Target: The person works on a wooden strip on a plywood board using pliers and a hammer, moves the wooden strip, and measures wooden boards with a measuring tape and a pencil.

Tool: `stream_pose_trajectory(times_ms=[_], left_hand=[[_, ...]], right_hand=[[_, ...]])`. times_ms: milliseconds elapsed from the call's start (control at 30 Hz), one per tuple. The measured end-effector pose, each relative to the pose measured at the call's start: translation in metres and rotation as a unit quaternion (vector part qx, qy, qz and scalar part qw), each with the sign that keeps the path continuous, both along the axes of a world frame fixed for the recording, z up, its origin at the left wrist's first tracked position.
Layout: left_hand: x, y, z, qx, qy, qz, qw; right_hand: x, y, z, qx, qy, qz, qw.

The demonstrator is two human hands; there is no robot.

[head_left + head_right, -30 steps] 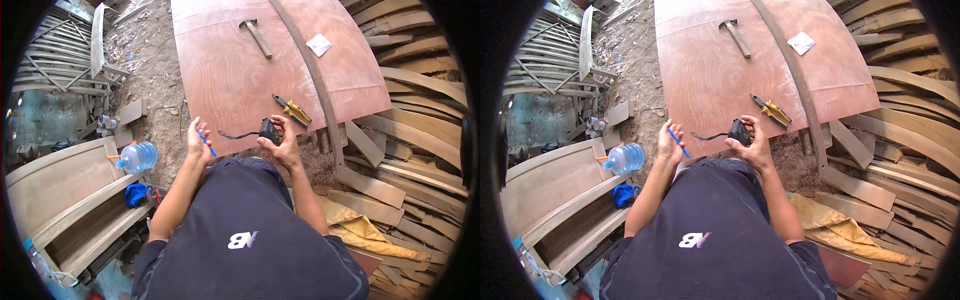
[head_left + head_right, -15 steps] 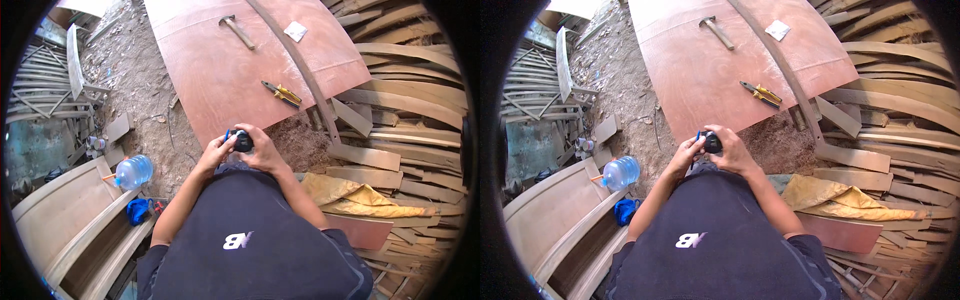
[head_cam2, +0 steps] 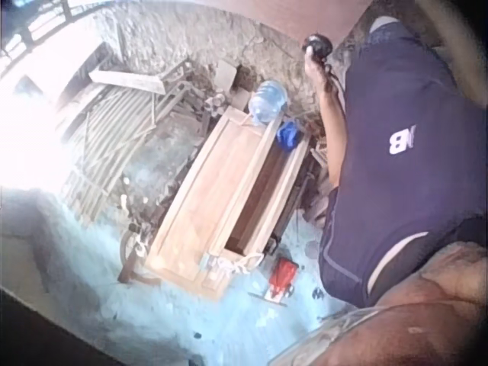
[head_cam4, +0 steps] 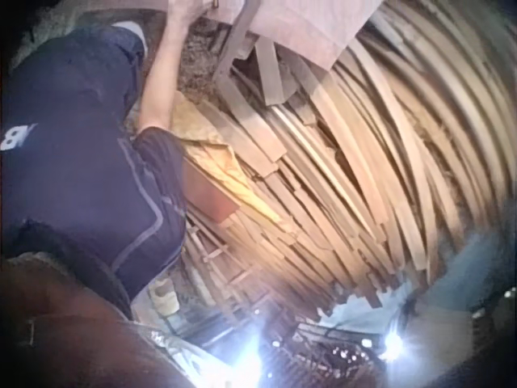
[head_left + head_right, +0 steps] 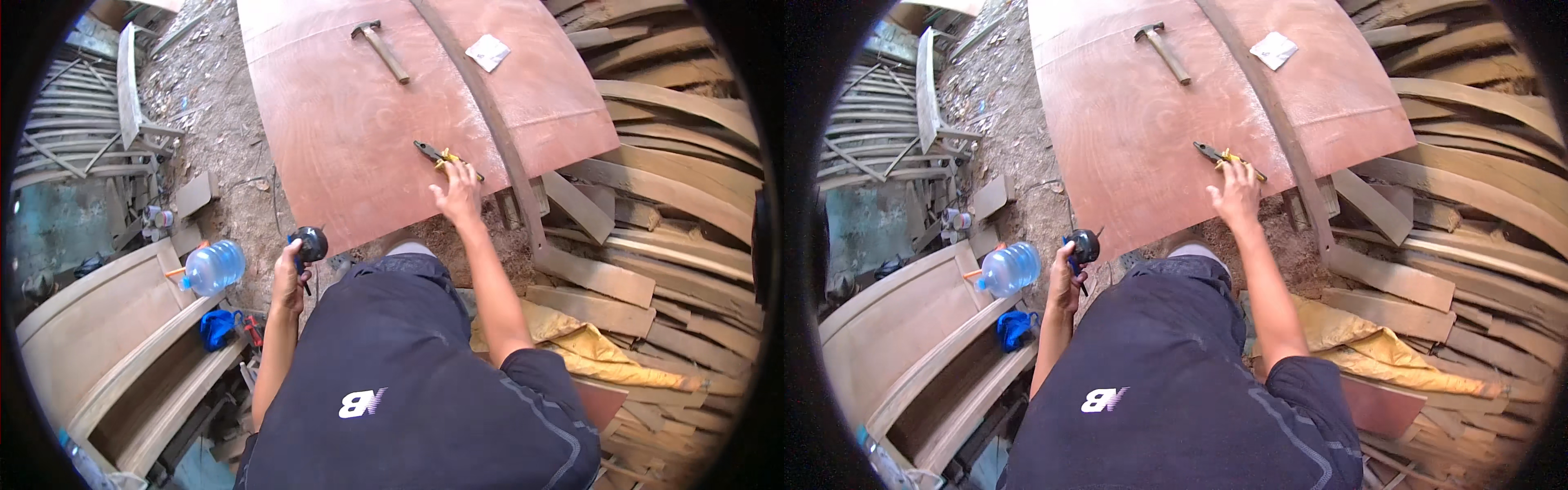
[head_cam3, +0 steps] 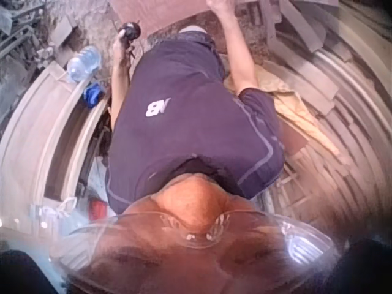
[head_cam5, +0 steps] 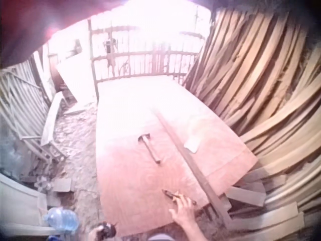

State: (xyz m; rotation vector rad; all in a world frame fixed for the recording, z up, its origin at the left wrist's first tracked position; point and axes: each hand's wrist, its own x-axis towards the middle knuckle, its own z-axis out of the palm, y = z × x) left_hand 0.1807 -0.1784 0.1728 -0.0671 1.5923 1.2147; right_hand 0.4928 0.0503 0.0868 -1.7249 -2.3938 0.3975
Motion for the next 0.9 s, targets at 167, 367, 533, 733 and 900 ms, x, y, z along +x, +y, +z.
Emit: stream_pose_trajectory(times_ms=[167,367,533,733,900], left_hand=[[0.024,-0.002,-0.006,-0.019,0.002,0.133,0.991],[0.07,0.006,-0.012,0.0,-0.023,0.179,0.984],[0.086,0.015,-0.008,-0.008,-0.006,0.201,0.98],[0.086,0.015,-0.007,0.007,-0.001,0.223,0.975],[0.095,0.01,-0.013,-0.017,0.024,0.233,0.972]], right_hand=[[0.04,0.051,-0.047,0.012,0.042,0.078,0.996],[0.054,0.081,-0.049,0.052,0.032,0.137,0.989],[0.085,0.111,-0.053,0.102,-0.018,0.044,0.994],[0.085,0.113,-0.046,0.06,-0.043,0.013,0.997],[0.07,0.078,-0.023,0.103,0.062,0.063,0.991]])
